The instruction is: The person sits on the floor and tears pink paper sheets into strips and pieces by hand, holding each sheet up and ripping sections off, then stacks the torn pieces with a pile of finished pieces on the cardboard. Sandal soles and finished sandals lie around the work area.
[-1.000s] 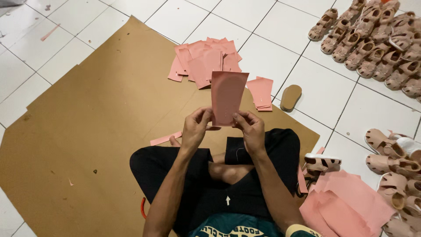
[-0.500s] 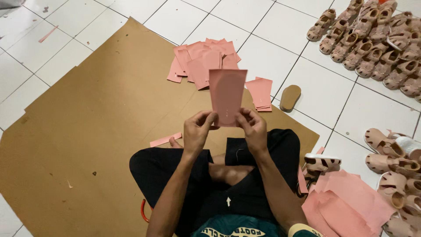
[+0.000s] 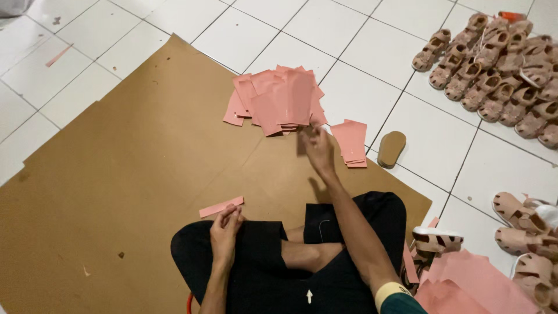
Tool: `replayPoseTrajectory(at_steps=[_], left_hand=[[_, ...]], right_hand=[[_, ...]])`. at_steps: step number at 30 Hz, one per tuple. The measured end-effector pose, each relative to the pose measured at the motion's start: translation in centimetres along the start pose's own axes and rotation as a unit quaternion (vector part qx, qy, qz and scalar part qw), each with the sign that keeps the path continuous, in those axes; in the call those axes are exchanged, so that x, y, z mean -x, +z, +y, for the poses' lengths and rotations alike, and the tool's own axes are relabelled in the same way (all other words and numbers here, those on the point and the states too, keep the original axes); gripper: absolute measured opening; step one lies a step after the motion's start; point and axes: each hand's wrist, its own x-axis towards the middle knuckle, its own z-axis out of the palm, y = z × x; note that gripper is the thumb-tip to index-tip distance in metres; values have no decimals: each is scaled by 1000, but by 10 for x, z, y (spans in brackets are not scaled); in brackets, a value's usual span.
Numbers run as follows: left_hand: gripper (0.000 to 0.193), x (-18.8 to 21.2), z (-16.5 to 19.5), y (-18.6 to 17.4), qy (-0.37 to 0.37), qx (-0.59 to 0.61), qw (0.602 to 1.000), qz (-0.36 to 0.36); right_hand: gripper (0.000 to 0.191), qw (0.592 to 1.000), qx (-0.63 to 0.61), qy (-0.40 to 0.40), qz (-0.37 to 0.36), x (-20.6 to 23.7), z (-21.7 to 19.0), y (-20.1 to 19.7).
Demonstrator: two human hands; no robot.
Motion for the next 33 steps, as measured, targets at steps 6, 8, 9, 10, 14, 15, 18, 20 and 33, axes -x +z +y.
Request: replayPoseTrajectory(at_steps=[6,8,9,10,14,15,18,20,33], left_hand=[[29,-50,0,24,64,-189,980,8],[28,-57,0,47,145,-274,950,-30],[28,-56,-2,62,174,-296,937,-57],[29,-54,-5,78,203,-318,922,-84],[27,-58,-20,168,313,-334,871,-179],[27,-59,-26,192,338,-340,856,-194],[26,-69,-39,264,335,-392,831,-208],[23,-75,-46,299,333,-411,820,-218],[16,-105,-42,383,383,-525,727,-222]], right_hand=[[61,995,12,98,-21,61,115,-29],[55,985,-4,170,31,48,132,-69],[52,991,6,127,51,39,137,-89],[50,994,16,84,69,30,141,-106],[50,964,63,160,202,0,151,-157],[50,956,99,152,228,-5,151,-165],[64,938,128,203,250,-19,153,-173],[73,934,137,243,225,-23,152,-170],[72,921,222,233,221,-28,144,-165]])
